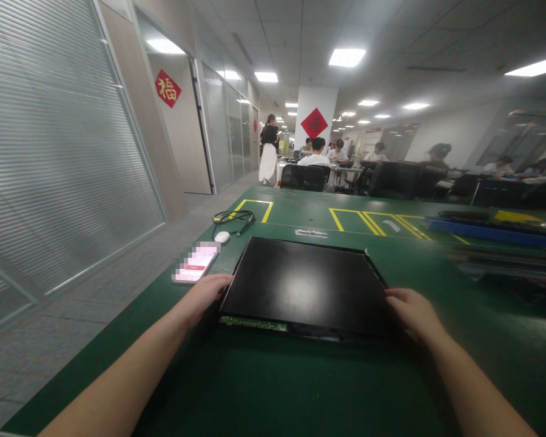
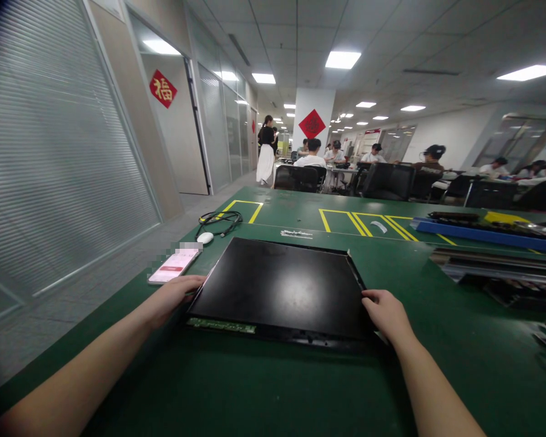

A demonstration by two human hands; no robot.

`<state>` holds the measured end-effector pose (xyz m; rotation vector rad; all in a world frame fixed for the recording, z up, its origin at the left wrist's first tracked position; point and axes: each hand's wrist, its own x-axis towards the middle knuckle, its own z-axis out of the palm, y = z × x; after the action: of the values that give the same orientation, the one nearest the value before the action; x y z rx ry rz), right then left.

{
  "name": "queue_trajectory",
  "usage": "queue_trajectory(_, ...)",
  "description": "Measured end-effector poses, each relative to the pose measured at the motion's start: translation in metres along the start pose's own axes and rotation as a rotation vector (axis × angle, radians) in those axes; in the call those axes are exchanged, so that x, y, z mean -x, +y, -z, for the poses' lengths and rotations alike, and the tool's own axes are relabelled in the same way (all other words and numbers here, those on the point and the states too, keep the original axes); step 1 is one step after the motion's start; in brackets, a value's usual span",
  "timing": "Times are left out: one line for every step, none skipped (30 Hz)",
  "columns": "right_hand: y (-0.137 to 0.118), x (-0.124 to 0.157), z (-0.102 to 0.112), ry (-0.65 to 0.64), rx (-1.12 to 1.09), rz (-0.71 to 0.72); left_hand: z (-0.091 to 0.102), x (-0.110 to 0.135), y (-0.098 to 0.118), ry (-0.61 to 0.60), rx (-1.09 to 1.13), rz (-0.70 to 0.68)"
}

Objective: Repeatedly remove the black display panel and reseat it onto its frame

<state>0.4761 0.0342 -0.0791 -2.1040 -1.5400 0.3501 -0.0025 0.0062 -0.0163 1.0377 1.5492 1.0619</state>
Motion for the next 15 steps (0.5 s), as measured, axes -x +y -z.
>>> queue_trajectory(0.0, 0.0, 0.0, -0.002, 0.001, -0.002, 0.0, 0.001, 0.001, 0.011, -0.03, -0.016)
queue_trajectory(-0.001, 0.0, 0.0, -0.005, 0.001, -0.006, 0.0, 0.002, 0.001, 0.017, -0.061, -0.031)
queue_trajectory(-0.002, 0.001, 0.0, -0.005, 0.002, -0.01, 0.0, 0.003, 0.002, 0.021, -0.095, -0.047)
queue_trajectory(-0.002, 0.001, 0.001, -0.001, 0.007, -0.008, 0.0, 0.004, 0.002, 0.027, -0.132, -0.064)
queue_trajectory(-0.003, 0.001, 0.001, 0.007, 0.015, 0.001, 0.001, 0.004, 0.001, 0.023, -0.168, -0.082)
queue_trajectory(-0.004, 0.002, 0.001, 0.015, 0.022, 0.014, 0.001, 0.004, 0.0, 0.011, -0.2, -0.1)
queue_trajectory(-0.005, 0.002, 0.002, 0.022, 0.028, 0.027, 0.001, 0.003, -0.001, -0.006, -0.225, -0.115)
queue_trajectory(-0.006, 0.003, 0.002, 0.025, 0.029, 0.036, 0.002, 0.002, -0.003, -0.026, -0.242, -0.127)
queue_trajectory(-0.006, 0.003, 0.003, 0.026, 0.027, 0.039, 0.002, 0.001, -0.004, -0.04, -0.253, -0.136)
queue_trajectory(-0.007, 0.003, 0.003, 0.025, 0.021, 0.038, 0.002, 0.0, -0.007, -0.049, -0.261, -0.142)
queue_trajectory(-0.007, 0.003, 0.003, 0.023, 0.016, 0.034, 0.002, -0.001, -0.009, -0.054, -0.267, -0.148)
queue_trajectory(-0.007, 0.004, 0.003, 0.024, 0.012, 0.031, 0.002, -0.002, -0.01, -0.057, -0.273, -0.153)
queue_trajectory(-0.006, 0.004, 0.003, 0.026, 0.011, 0.032, 0.001, -0.002, -0.012, -0.061, -0.279, -0.158)
queue_trajectory(-0.006, 0.003, 0.002, 0.029, 0.011, 0.035, 0.001, -0.003, -0.013, -0.065, -0.287, -0.168)
queue_trajectory(-0.005, 0.003, 0.002, 0.034, 0.013, 0.041, 0.0, -0.004, -0.014, -0.062, -0.296, -0.182)
